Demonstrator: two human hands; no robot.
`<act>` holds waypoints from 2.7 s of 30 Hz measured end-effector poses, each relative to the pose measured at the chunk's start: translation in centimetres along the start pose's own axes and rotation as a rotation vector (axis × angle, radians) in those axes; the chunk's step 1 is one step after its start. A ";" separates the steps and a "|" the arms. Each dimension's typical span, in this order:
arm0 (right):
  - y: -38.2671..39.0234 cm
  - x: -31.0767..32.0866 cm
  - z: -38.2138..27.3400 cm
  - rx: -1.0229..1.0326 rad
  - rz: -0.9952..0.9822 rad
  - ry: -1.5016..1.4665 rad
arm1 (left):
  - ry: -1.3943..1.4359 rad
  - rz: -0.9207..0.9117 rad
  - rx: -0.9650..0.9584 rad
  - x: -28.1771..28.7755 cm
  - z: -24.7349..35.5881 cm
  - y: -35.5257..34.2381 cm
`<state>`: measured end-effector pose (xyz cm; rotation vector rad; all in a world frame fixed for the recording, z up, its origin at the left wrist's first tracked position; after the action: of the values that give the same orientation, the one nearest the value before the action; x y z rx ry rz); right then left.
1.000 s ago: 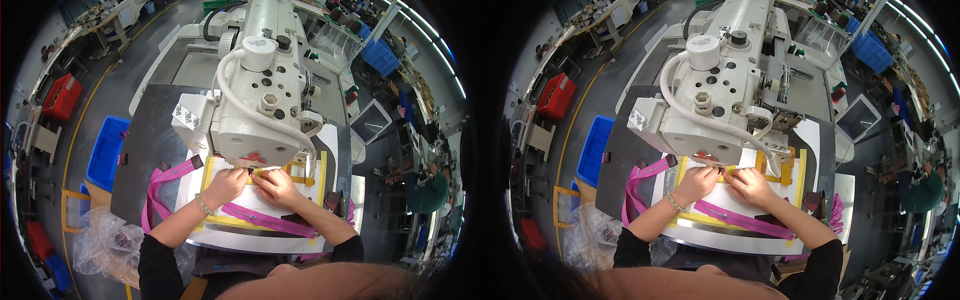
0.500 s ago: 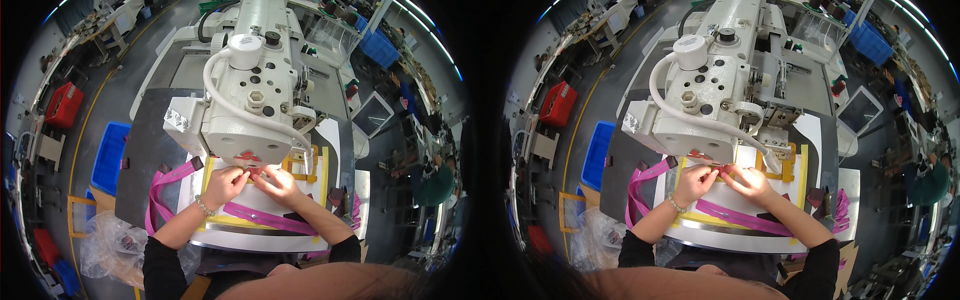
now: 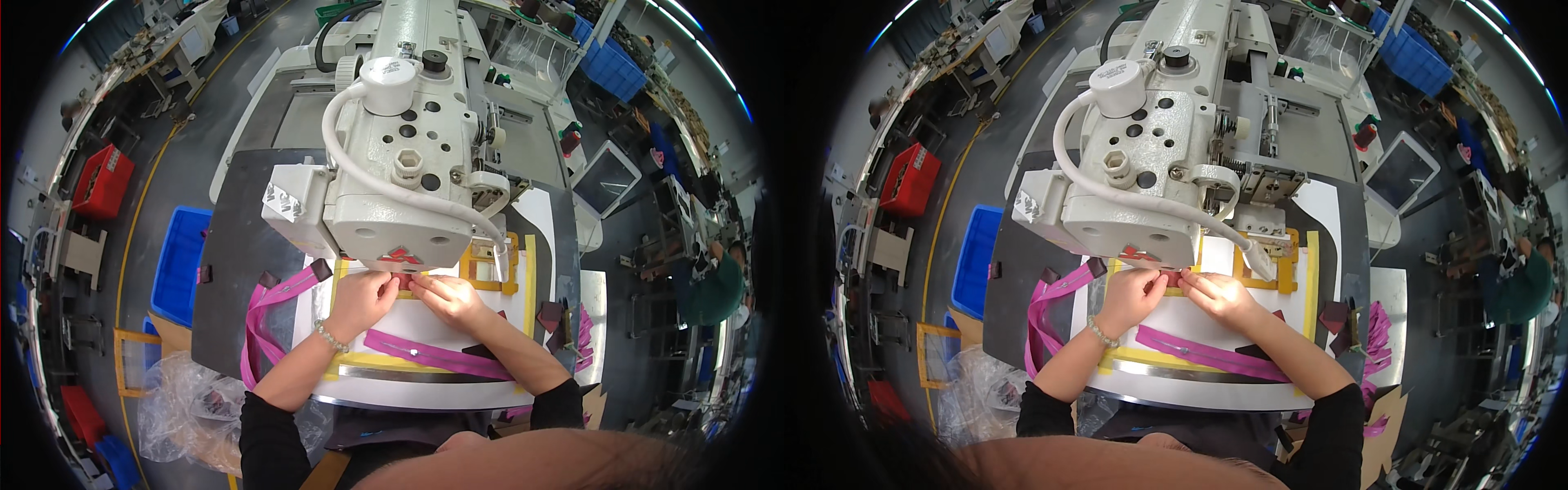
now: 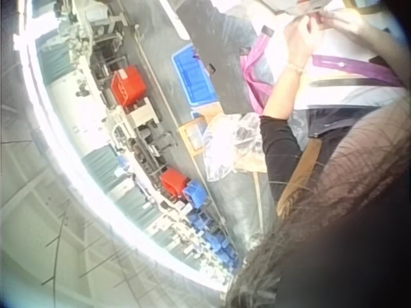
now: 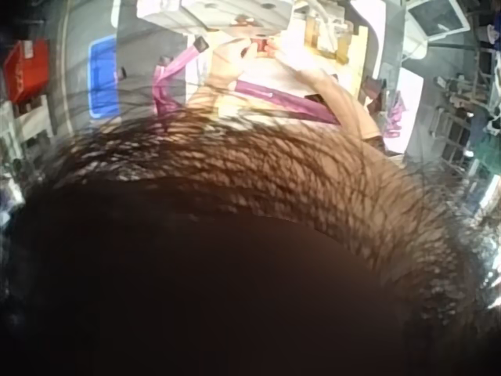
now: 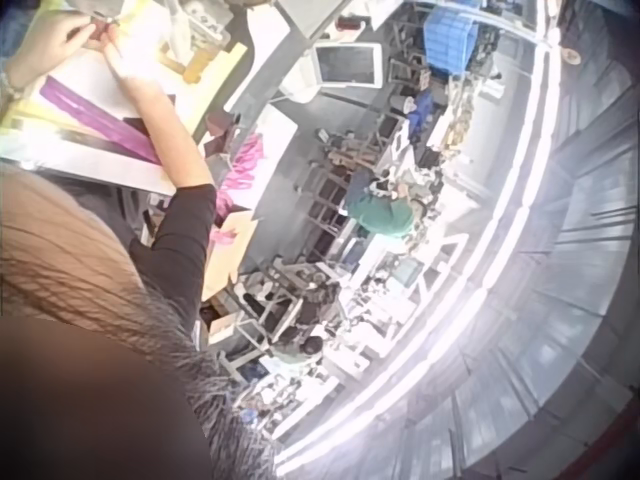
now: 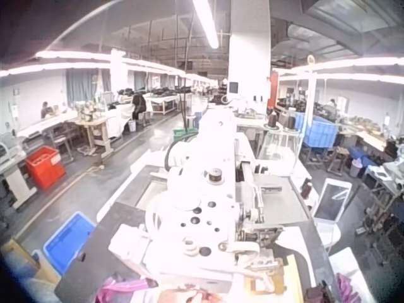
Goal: The recorder is using an industrial sewing machine to sew fabric onto pink zippers.
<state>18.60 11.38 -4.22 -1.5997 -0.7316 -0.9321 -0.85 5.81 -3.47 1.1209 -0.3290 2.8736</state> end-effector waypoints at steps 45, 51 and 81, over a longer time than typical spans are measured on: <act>-0.8 1.7 0.4 -0.128 -0.202 -0.049 | -0.027 0.064 -0.052 -0.7 -0.5 -0.3; -0.7 1.6 0.7 -0.120 -0.222 -0.031 | -0.064 0.054 -0.045 -0.6 -0.7 -0.3; -0.9 0.7 3.2 0.042 -0.325 -0.205 | -0.045 -0.056 -0.021 -0.4 -1.2 -0.3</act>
<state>18.77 14.71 -3.52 -1.5820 -1.1727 -0.9829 -1.35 6.33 -4.58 1.1731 -0.3228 2.7938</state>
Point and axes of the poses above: each hand's wrist, its own y-axis away from the middle knuckle, its own x-axis out of the back of the hand, z = x × y, the point moved 1 cm from there along -y, towards the middle knuckle, and after that the axes turned 9 degrees about -z, right-handed, at the moved point
